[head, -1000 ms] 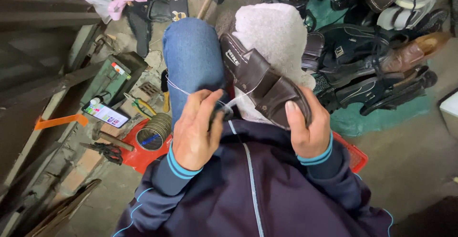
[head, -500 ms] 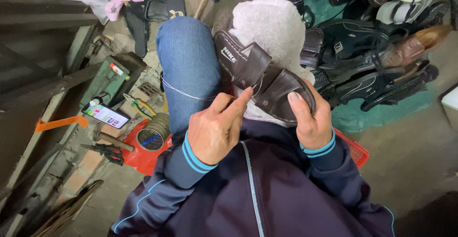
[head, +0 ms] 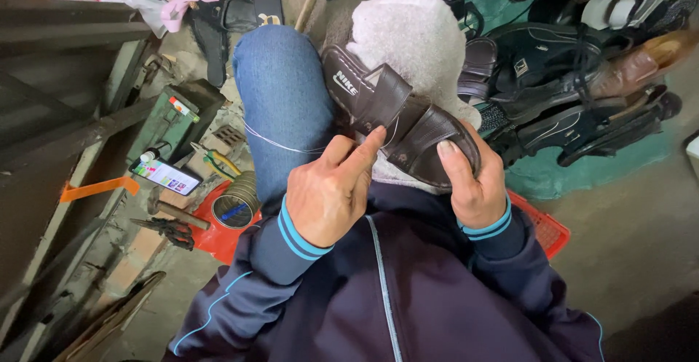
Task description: Hand-stitching a sandal strap using a needle and thread.
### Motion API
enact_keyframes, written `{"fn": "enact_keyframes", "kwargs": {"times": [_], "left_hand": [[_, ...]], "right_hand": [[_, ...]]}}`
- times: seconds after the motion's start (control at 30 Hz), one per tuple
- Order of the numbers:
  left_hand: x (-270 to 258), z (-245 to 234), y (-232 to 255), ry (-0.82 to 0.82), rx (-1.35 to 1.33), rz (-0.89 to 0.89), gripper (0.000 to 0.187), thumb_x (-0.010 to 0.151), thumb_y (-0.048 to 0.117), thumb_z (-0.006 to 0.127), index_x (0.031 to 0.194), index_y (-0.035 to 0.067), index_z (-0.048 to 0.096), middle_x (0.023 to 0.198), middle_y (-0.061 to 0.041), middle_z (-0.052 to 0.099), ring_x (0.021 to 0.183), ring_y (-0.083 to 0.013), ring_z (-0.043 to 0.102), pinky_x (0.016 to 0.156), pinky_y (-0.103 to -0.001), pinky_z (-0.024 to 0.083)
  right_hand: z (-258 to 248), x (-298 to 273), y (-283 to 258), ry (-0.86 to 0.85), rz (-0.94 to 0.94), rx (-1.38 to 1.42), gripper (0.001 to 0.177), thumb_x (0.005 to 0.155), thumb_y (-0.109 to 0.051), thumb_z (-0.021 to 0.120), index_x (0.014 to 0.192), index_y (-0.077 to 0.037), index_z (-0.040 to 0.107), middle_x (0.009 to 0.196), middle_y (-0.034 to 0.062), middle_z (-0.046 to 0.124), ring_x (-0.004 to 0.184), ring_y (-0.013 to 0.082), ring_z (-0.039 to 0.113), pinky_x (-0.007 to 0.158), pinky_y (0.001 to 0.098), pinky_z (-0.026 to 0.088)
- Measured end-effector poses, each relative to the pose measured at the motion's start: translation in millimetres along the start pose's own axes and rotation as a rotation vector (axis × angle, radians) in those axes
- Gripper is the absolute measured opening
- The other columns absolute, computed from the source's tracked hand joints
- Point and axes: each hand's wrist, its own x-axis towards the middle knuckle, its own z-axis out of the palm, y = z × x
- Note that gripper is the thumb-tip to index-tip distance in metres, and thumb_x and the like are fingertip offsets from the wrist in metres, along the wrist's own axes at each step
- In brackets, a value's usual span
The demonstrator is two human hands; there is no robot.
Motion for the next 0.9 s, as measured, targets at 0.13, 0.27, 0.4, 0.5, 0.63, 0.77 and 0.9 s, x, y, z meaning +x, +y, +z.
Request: {"fn": "enact_keyframes", "kwargs": {"times": [0.13, 0.27, 0.4, 0.5, 0.63, 0.77, 0.9], "left_hand": [[2, -3, 3, -0.018, 0.020, -0.002, 0.034, 0.100, 0.015, 0.057, 0.129, 0.023, 0.072, 0.082, -0.001, 0.058, 0.058, -0.0315, 0.066, 0.054, -0.044, 0.056], [3, -6, 5, -0.030, 0.044, -0.009, 0.036, 0.099, 0.013, 0.055, 0.129, 0.023, 0.072, 0.082, 0.000, 0.056, 0.057, -0.0298, 0.066, 0.055, -0.041, 0.057], [6, -17, 5, -0.062, 0.052, -0.005, 0.037, 0.098, 0.013, 0.054, 0.128, 0.024, 0.073, 0.081, 0.001, 0.055, 0.055, -0.0290, 0.065, 0.055, -0.041, 0.057], [8, -25, -1, -0.124, 0.042, -0.017, 0.041, 0.096, 0.016, 0.054, 0.132, 0.028, 0.071, 0.079, 0.000, 0.055, 0.056, -0.0319, 0.065, 0.056, -0.044, 0.057], [10, -36, -15, -0.184, -0.006, 0.039, 0.042, 0.095, 0.015, 0.054, 0.130, 0.027, 0.072, 0.074, -0.002, 0.054, 0.055, -0.0344, 0.064, 0.054, -0.044, 0.056], [13, -34, -39, -0.158, -0.008, 0.160, 0.040, 0.097, 0.015, 0.054, 0.128, 0.030, 0.074, 0.069, 0.002, 0.051, 0.049, -0.0287, 0.060, 0.055, -0.031, 0.056], [23, -32, -44, -0.163, -0.015, 0.228, 0.039, 0.100, 0.016, 0.051, 0.128, 0.030, 0.074, 0.068, 0.001, 0.047, 0.048, -0.0279, 0.057, 0.053, -0.029, 0.054]], "right_hand": [[-1, -2, 3, 0.001, 0.006, -0.007, 0.022, 0.106, -0.017, 0.056, 0.115, -0.003, 0.069, 0.095, 0.0150, 0.068, 0.093, 0.0185, 0.057, 0.085, 0.0424, 0.052], [-2, -3, -5, -0.023, 0.085, -0.052, 0.026, 0.100, -0.022, 0.063, 0.121, -0.007, 0.069, 0.100, 0.0148, 0.072, 0.093, 0.0164, 0.060, 0.085, 0.0400, 0.053], [-6, -1, -16, -0.091, 0.077, -0.107, 0.032, 0.095, -0.019, 0.069, 0.124, -0.007, 0.069, 0.105, 0.0171, 0.073, 0.096, 0.0180, 0.064, 0.086, 0.0419, 0.054], [-4, -2, -29, -0.137, 0.074, -0.193, 0.040, 0.092, -0.023, 0.069, 0.127, -0.004, 0.066, 0.110, 0.0246, 0.073, 0.101, 0.0316, 0.071, 0.082, 0.0513, 0.051], [9, -8, -38, -0.160, -0.085, -0.277, 0.045, 0.092, -0.013, 0.066, 0.132, 0.006, 0.060, 0.117, 0.0311, 0.070, 0.102, 0.0482, 0.070, 0.083, 0.0530, 0.055], [21, -15, -31, -0.141, -0.273, -0.406, 0.047, 0.094, -0.012, 0.060, 0.137, 0.007, 0.058, 0.119, 0.0226, 0.071, 0.102, 0.0393, 0.071, 0.084, 0.0456, 0.058], [26, -15, -28, -0.104, -0.315, -0.410, 0.047, 0.094, -0.010, 0.061, 0.137, 0.009, 0.058, 0.123, 0.0234, 0.069, 0.103, 0.0378, 0.071, 0.087, 0.0432, 0.058]]}}
